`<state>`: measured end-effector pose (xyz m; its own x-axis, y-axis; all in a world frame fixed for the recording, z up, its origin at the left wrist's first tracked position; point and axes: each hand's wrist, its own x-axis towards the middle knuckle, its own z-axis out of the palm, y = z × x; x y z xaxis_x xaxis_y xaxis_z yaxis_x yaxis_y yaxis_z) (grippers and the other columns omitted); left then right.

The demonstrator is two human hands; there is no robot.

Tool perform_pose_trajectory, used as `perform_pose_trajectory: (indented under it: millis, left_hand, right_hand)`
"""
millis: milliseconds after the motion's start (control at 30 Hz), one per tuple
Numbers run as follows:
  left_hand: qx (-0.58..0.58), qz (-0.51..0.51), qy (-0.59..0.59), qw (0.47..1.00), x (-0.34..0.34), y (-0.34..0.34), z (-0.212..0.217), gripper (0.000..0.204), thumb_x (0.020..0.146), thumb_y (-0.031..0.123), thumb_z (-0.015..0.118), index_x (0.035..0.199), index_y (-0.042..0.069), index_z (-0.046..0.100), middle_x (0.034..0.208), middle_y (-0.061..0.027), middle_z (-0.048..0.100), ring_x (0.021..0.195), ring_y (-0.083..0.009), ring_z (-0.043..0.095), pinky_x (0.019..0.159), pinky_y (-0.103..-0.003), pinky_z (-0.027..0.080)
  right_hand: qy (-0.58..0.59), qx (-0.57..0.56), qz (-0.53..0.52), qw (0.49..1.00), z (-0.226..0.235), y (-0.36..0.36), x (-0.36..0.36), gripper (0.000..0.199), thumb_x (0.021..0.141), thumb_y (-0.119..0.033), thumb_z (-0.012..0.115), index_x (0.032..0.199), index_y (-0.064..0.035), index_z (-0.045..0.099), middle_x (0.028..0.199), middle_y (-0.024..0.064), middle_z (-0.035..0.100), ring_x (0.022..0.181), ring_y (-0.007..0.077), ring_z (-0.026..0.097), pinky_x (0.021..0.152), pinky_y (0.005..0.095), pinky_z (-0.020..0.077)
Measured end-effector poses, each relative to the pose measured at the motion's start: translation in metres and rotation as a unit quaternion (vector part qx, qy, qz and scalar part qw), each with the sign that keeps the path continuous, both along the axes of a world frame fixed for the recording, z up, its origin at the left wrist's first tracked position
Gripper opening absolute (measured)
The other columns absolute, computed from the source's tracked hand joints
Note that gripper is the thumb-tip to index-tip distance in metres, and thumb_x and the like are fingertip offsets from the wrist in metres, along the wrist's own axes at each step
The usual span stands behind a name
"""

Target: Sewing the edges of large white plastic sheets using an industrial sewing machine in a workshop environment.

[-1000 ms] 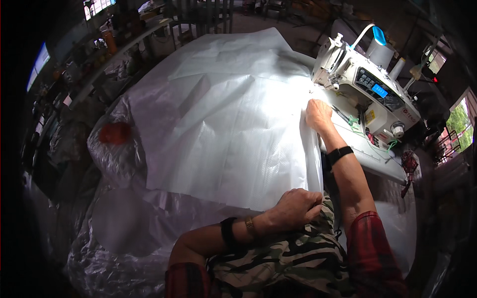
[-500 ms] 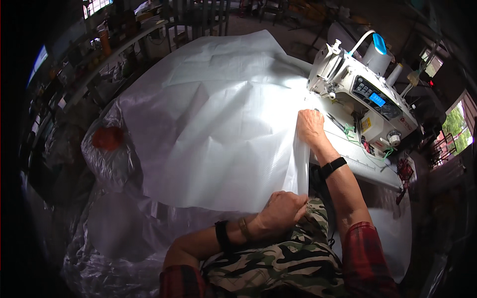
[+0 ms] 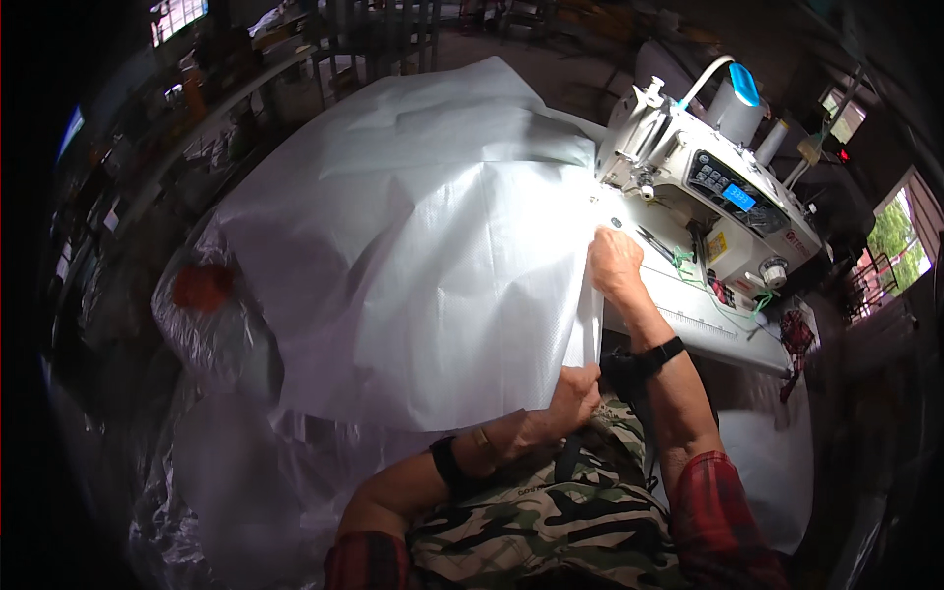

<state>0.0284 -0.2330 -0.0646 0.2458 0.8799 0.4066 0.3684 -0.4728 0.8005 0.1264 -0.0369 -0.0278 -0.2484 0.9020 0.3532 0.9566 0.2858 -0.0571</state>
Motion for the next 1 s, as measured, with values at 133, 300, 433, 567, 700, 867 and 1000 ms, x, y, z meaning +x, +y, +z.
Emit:
perform_pose_trajectory:
  millis: [133, 300, 433, 567, 700, 867, 1000]
  left_hand:
    - [-0.005, 0.001, 0.023, 1.0, -0.003, 0.011, 0.004, 0.015, 0.086, 0.01, 0.059, 0.078, -0.002, 0.055, 0.062, -0.0227, 0.056, 0.057, -0.0371, 0.062, 0.054, -0.043, 0.047]
    - [0.039, 0.053, 0.043, 0.997, -0.005, 0.035, -0.002, 0.013, 0.084, 0.007, 0.06, 0.076, -0.002, 0.054, 0.061, -0.0235, 0.055, 0.056, -0.0378, 0.06, 0.053, -0.044, 0.045]
    - [0.169, 0.12, 0.045, 0.977, 0.001, 0.043, -0.047, 0.014, 0.086, 0.006, 0.058, 0.075, -0.002, 0.053, 0.058, -0.0212, 0.051, 0.051, -0.0317, 0.056, 0.051, -0.042, 0.043]
    - [-0.009, 0.057, -0.003, 0.998, 0.005, 0.041, -0.017, 0.017, 0.089, 0.005, 0.057, 0.075, -0.001, 0.051, 0.055, -0.0111, 0.046, 0.049, -0.0149, 0.045, 0.048, -0.034, 0.037]
    - [-0.116, 0.007, -0.13, 0.985, 0.008, 0.037, 0.014, 0.022, 0.094, 0.006, 0.056, 0.075, 0.001, 0.048, 0.06, 0.0033, 0.04, 0.056, -0.004, 0.036, 0.048, -0.025, 0.03]
    - [-0.125, -0.028, -0.17, 0.977, 0.007, 0.045, 0.028, 0.023, 0.095, 0.008, 0.056, 0.075, 0.003, 0.047, 0.063, 0.0056, 0.035, 0.058, -0.0033, 0.031, 0.05, -0.023, 0.027]
    - [-0.085, 0.039, -0.127, 0.987, -0.006, 0.041, 0.032, 0.02, 0.098, 0.01, 0.055, 0.08, 0.002, 0.05, 0.067, 0.0023, 0.04, 0.062, -0.0059, 0.036, 0.054, -0.025, 0.032]
  right_hand:
    - [-0.065, 0.019, 0.01, 0.998, -0.004, 0.019, -0.01, 0.007, 0.072, -0.006, 0.064, 0.073, -0.0038, 0.071, 0.07, 0.0155, 0.07, 0.068, 0.0296, 0.071, 0.062, 0.0399, 0.0554]
    - [-0.074, 0.004, 0.025, 0.997, -0.004, 0.043, -0.01, 0.006, 0.071, -0.006, 0.065, 0.073, -0.0049, 0.071, 0.068, 0.015, 0.069, 0.066, 0.0299, 0.071, 0.06, 0.0396, 0.0553]
    - [-0.035, 0.057, 0.004, 0.998, -0.006, 0.02, -0.004, 0.009, 0.075, -0.006, 0.063, 0.08, -0.003, 0.069, 0.072, 0.0166, 0.069, 0.071, 0.0325, 0.071, 0.061, 0.0426, 0.0557]
    - [0.026, -0.054, -0.04, 0.997, -0.003, 0.008, -0.001, 0.016, 0.079, -0.009, 0.061, 0.091, 0.0004, 0.065, 0.082, 0.0196, 0.07, 0.082, 0.0354, 0.07, 0.071, 0.0463, 0.0539]
    - [0.065, -0.092, -0.028, 0.993, 0.014, 0.01, 0.006, 0.022, 0.082, -0.018, 0.062, 0.093, 0.0008, 0.063, 0.088, 0.0207, 0.069, 0.089, 0.0375, 0.068, 0.079, 0.0483, 0.0511]
    - [0.199, -0.091, 0.023, 0.975, 0.018, 0.016, 0.023, 0.028, 0.082, -0.021, 0.059, 0.089, 0.0051, 0.064, 0.083, 0.023, 0.069, 0.082, 0.0358, 0.07, 0.076, 0.0464, 0.0535]
    - [0.538, -0.282, -0.009, 0.794, 0.007, -0.035, 0.039, 0.031, 0.092, -0.025, 0.054, 0.085, 0.0038, 0.063, 0.064, 0.0115, 0.062, 0.048, 0.0161, 0.057, 0.044, 0.0342, 0.0459]
